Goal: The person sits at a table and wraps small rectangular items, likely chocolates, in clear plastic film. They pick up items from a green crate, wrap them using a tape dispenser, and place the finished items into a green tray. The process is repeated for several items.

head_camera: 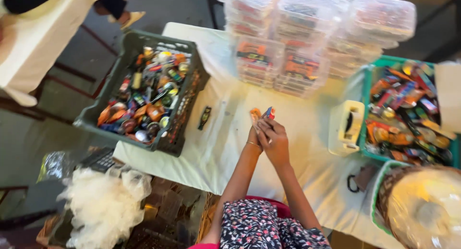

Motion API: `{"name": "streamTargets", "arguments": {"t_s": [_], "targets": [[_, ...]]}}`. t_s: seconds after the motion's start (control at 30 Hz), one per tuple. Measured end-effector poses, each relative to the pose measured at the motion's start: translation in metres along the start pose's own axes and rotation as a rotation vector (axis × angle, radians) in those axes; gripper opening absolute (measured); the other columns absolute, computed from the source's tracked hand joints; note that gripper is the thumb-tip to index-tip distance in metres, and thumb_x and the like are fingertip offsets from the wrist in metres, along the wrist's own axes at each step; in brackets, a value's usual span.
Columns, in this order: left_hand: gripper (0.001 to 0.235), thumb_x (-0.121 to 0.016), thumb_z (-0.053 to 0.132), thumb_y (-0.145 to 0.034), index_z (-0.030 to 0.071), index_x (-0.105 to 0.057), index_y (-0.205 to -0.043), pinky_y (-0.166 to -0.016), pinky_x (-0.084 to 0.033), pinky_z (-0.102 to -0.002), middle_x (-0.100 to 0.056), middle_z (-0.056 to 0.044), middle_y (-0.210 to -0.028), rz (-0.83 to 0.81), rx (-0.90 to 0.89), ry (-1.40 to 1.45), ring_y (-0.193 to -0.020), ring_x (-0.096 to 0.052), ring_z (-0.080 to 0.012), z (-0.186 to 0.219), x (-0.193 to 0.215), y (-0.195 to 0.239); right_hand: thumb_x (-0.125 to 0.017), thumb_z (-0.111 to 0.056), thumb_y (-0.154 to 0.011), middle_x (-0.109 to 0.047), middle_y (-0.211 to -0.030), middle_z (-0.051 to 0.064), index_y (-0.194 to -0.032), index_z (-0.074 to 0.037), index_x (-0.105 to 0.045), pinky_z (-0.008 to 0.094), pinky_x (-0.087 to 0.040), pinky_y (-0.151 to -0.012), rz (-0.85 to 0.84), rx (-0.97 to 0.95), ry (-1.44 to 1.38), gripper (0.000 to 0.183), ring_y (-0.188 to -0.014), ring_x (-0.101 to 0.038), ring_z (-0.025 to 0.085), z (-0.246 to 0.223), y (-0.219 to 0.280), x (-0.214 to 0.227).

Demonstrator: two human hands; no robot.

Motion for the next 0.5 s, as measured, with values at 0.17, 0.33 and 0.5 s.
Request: {"name": "streamTargets", "arguments": {"t_s": [0.17,0.33,0.5], "targets": [[0.025,-0.058,0.026,-0.103,0.012,-0.064,-0.122,-0.076,-0.054,-0.028,-0.068,0.000,-0.101,-0.002,-0.059,0.061,-0.090,-0.064,-0.0132,0.019,0.029,-0.003,-0.075,-0.004,-0.087,-0.074,-0.119,0.011,-0.113,-0.008,-0.079,0.039,-0.057,-0.093,-0.016,-0.026,-0.025,0.027,-0.111,-0.067,0.028,0.009,-0.002,-0.013],[0.020,-0.061,0.024,-0.100,0.011,-0.061,-0.115,-0.069,-0.053,-0.032,-0.068,-0.003,-0.097,0.096,0.080,-0.251,-0.087,-0.065,-0.0151,0.013,0.018,0.028,-0.075,-0.002,-0.090,-0.072,-0.122,0.011,-0.116,-0.007,-0.077,0.037,-0.059,-0.091,0.148,-0.157,-0.067,0.027,-0.109,-0.070,0.027,0.034,0.000,0.008],[0.030,-0.060,0.028,-0.098,0.011,-0.068,-0.122,-0.070,-0.055,-0.027,-0.072,-0.001,-0.097,0.110,0.083,-0.098,-0.084,-0.066,-0.0119,0.009,0.026,0.043,-0.076,-0.001,-0.087,-0.077,-0.113,0.008,-0.101,-0.010,-0.079,0.036,-0.058,-0.096,0.094,-0.012,-0.005,0.017,-0.112,-0.073,0.025,0.023,0.045,-0.005]]}}
Point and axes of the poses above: each hand's wrist, its own y-axis away from the middle knuckle, its own x-axis out of the back of the hand, z = x × y, the point moved 6 cm from there along -y, towards the middle knuckle
